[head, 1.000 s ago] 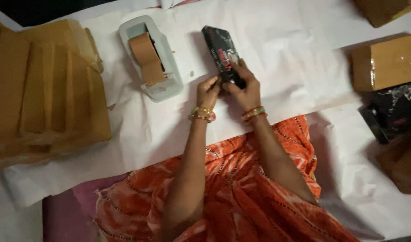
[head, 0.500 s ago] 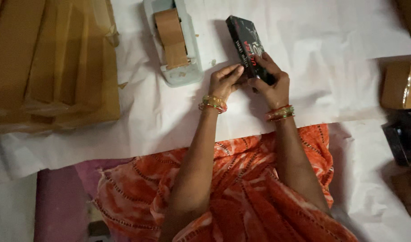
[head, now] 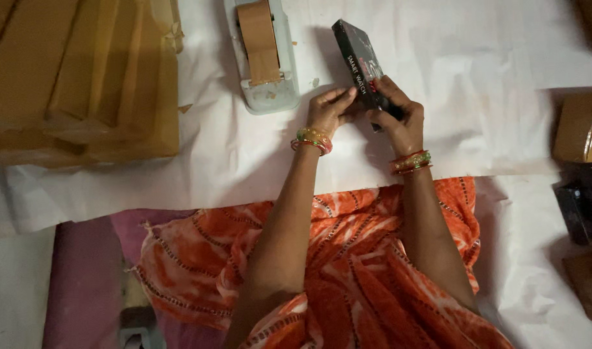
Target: The person repeatedly opens small product boxes, removes the contents, places the product into a larger cardboard shipping box, and seals the box with packing tape. The process is repeated for multiple items.
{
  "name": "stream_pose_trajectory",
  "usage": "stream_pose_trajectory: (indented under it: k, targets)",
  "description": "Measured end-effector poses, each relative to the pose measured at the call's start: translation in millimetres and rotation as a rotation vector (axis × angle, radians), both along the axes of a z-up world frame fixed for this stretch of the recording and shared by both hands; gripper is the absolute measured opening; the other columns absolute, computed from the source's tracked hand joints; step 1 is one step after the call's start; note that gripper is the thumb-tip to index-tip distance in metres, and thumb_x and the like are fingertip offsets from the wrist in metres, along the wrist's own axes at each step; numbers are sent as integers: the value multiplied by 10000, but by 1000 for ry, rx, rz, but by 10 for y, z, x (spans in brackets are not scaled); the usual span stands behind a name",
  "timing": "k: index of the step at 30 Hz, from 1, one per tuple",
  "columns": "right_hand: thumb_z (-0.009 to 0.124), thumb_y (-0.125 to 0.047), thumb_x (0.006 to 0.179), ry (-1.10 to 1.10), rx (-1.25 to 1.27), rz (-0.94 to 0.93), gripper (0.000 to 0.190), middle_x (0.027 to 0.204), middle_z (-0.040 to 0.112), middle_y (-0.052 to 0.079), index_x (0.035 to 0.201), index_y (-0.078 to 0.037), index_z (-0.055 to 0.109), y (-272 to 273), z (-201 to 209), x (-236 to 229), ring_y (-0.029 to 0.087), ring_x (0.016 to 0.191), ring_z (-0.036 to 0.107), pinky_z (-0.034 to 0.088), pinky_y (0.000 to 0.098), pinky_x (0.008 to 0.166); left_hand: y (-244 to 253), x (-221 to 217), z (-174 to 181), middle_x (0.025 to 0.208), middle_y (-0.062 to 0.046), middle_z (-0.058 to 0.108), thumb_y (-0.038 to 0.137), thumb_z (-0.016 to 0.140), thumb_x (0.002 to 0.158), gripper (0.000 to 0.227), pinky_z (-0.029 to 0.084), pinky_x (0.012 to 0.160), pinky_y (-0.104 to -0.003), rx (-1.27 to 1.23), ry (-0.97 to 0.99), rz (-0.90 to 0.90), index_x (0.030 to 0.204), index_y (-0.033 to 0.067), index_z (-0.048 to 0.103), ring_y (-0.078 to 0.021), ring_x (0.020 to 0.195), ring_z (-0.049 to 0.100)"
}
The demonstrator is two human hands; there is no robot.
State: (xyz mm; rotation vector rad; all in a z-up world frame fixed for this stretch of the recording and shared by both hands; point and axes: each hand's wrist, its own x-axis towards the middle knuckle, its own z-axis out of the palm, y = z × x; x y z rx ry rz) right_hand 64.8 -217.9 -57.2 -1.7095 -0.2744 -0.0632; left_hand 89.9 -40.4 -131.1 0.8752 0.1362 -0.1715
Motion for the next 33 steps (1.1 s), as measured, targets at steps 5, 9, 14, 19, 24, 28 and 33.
stream_pose_trajectory:
  k: [5, 9, 14, 19, 24, 28, 33]
  targets:
    - [714, -7, 734, 25, 98, 51, 599, 1508, 590, 248, 1331, -51, 694, -48, -24, -44, 304, 1503, 476, 406, 397, 1225, 3, -89, 107, 1027, -91, 757, 214, 831, 866, 300, 649, 774, -415, 67, 18, 83, 1059, 0, 747, -196, 892, 734]
    - [722, -9, 741, 32, 88, 32, 582, 1516, 556, 223, 1318, -77, 695, -103, 6, -107, 310, 1426, 531, 452, 389, 1135, -3, -107, 155, 1029, -78, 765, 175, 853, 825, 295, 639, 781, -379, 43, 25, 97, 1064, 36, 749, -175, 904, 739]
    - [702, -14, 780, -49, 83, 15, 564, 1500, 576, 243, 1343, -55, 700, -81, 24, -149, 280, 1398, 570, 466, 355, 1141, -36, -54, 8, 962, -34, 778, 140, 841, 785, 340, 654, 722, -343, 41, 44, 132, 1087, 39, 721, -98, 836, 746]
    - [667, -27, 764, 171, 366, -131, 519, 1377, 687, 181, 1280, -15, 721, -153, 43, -124, 185, 967, 707, 589, 299, 839, -48, 46, -224, 709, 59, 568, 121, 795, 836, 321, 419, 470, -236, 83, 11, 209, 1140, 24, 760, -26, 549, 444]
    - [654, -6, 810, 108, 288, -140, 569, 1200, 716, 120, 1375, 8, 722, -261, -18, -92, 130, 971, 643, 540, 256, 879, -74, 94, -252, 744, 39, 661, 119, 749, 859, 227, 383, 433, -213, 103, 73, 194, 1049, -1, 725, -30, 536, 472]
    - [682, -3, 768, 64, 183, -246, 588, 1104, 696, 85, 1353, 6, 737, -341, -108, 42, 167, 935, 562, 488, 287, 840, -86, 80, -241, 768, 45, 669, 125, 783, 860, 231, 379, 440, -195, 323, -41, 201, 1039, -11, 728, -17, 576, 524]
    - [763, -143, 754, -175, -229, -429, 515, 1332, 674, 134, 1259, -51, 729, -704, -166, 194, 270, 1176, 627, 540, 372, 1015, -99, 78, -277, 787, 43, 655, 119, 769, 881, 221, 366, 446, -198, 275, -69, 188, 1057, -10, 735, -15, 589, 508]
